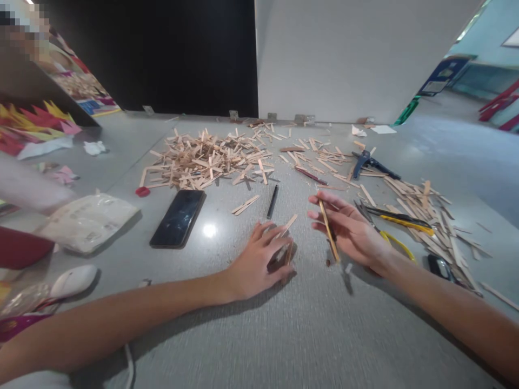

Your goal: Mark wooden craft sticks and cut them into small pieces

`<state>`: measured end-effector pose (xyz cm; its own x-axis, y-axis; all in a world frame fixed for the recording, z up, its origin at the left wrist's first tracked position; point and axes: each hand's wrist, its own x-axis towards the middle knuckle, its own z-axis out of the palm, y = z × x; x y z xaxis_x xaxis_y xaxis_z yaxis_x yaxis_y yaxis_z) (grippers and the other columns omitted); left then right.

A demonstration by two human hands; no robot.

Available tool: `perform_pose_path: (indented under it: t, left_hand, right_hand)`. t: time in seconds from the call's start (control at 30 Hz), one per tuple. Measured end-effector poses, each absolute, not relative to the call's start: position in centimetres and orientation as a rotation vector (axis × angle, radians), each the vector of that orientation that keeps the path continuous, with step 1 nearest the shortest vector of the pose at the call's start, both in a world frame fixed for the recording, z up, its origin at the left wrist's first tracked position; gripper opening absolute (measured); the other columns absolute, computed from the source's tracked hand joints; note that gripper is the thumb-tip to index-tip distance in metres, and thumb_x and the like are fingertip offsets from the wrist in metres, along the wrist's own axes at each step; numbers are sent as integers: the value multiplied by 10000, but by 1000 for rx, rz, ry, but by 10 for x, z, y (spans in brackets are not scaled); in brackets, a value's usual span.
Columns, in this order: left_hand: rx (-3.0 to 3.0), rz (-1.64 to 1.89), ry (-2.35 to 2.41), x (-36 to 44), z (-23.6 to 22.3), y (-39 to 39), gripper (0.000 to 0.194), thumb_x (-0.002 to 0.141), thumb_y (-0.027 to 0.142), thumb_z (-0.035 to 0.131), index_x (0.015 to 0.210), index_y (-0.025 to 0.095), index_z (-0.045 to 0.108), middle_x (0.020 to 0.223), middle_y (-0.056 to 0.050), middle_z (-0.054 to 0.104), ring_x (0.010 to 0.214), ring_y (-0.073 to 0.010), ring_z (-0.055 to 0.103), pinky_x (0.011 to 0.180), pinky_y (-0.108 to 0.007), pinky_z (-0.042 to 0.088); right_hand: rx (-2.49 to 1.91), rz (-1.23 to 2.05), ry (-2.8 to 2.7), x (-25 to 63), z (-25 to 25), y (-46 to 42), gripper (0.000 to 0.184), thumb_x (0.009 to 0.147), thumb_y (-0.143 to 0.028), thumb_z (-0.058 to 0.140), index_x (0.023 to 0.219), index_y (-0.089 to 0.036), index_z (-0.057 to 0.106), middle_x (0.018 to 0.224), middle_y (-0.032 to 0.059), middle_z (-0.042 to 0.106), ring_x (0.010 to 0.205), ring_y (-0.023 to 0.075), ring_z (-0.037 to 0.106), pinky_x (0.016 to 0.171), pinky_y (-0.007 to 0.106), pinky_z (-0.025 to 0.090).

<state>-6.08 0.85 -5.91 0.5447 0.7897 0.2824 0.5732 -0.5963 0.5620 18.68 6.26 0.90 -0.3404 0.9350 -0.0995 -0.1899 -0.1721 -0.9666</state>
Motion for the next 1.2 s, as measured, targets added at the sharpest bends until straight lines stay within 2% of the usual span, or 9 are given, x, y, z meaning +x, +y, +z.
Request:
perform_pose_path:
  t: [0.13, 0.23, 0.4, 0.5, 0.63, 0.77, 0.9, 1.03, 1.2]
  left_hand:
    - [2380, 641, 1124, -58, -61, 8, 523, 951, 503, 811, 1372, 230, 664, 1578, -166, 546, 1554, -454, 361, 1278, -783, 245]
    - [2356, 664, 1131, -57, -61, 9, 503, 919, 525, 843, 1298, 236, 681, 1585, -156, 530, 1561, -451, 358, 1282, -757, 276]
    - [2321, 668, 1116, -57, -58, 8, 554, 869, 526, 890, 1294, 250, 664, 1582, -148, 527, 1567, -446, 354, 1291, -761, 251]
    - [2279, 600, 1151, -56, -52, 7, 552, 858, 526, 896, 1280, 243, 678, 1597, -150, 514, 1588, -438, 333, 1304, -733, 258]
    - [2207, 556, 1200, -56, -45, 7, 628, 841, 542, 906, 1328, 223, 669, 1589, -161, 535, 1596, -431, 336, 1309, -691, 306]
    - [2163, 567, 1215, -58, -44, 8, 689, 801, 583, 926, 1336, 224, 683, 1584, -162, 554, 1604, -436, 329, 1294, -689, 341]
    - [2206, 529, 1168, -58, -44, 7, 676, 838, 537, 909, 1399, 228, 691, 1645, -167, 499, 1619, -458, 286, 1299, -716, 291]
    - [2222, 524, 1149, -57, -44, 7, 598, 841, 584, 897, 1314, 246, 758, 1628, -160, 512, 1612, -476, 287, 1296, -729, 271]
    - [2255, 473, 1132, -58, -42, 9, 616, 805, 617, 914, 1281, 250, 777, 1625, -153, 513, 1603, -493, 287, 1283, -739, 281]
  right_hand:
    - [-972, 1775, -1209, 183, -3, 47, 248, 838, -350, 841, 1067, -323, 750, 1208, 10, 760, 721, 134, 702, 718, 306, 601]
    - [-999, 1867, -1161, 179, -9, 38, 194, 854, -349, 791, 1035, -299, 744, 1208, 32, 763, 690, 140, 697, 669, 311, 580]
    - [-883, 1904, -1189, 175, -18, 34, 364, 775, -414, 938, 1045, -289, 729, 1049, 15, 750, 654, 120, 675, 590, 257, 523]
    - [-806, 1877, -1206, 177, -27, 33, 469, 728, -553, 975, 967, -261, 696, 761, -42, 646, 525, 90, 537, 486, 216, 423]
    - [-893, 1768, -1207, 178, -31, 29, 514, 895, -700, 774, 793, -210, 654, 594, -63, 508, 440, 60, 359, 396, 178, 238]
    - [-1112, 1664, -1285, 174, -25, 24, 428, 923, -620, 777, 903, -201, 690, 648, -12, 682, 396, 66, 431, 354, 187, 342]
    - [-1134, 1610, -1468, 174, -28, 19, 508, 973, -632, 709, 735, -185, 664, 499, -3, 631, 363, 90, 507, 358, 199, 400]
    - [-1084, 1630, -1584, 178, -34, 19, 556, 987, -677, 654, 743, -179, 688, 522, 26, 667, 366, 103, 545, 352, 206, 394]
    - [-1141, 1676, -1683, 179, -29, 19, 405, 942, -516, 766, 722, -192, 660, 543, 2, 661, 431, 105, 580, 396, 199, 405]
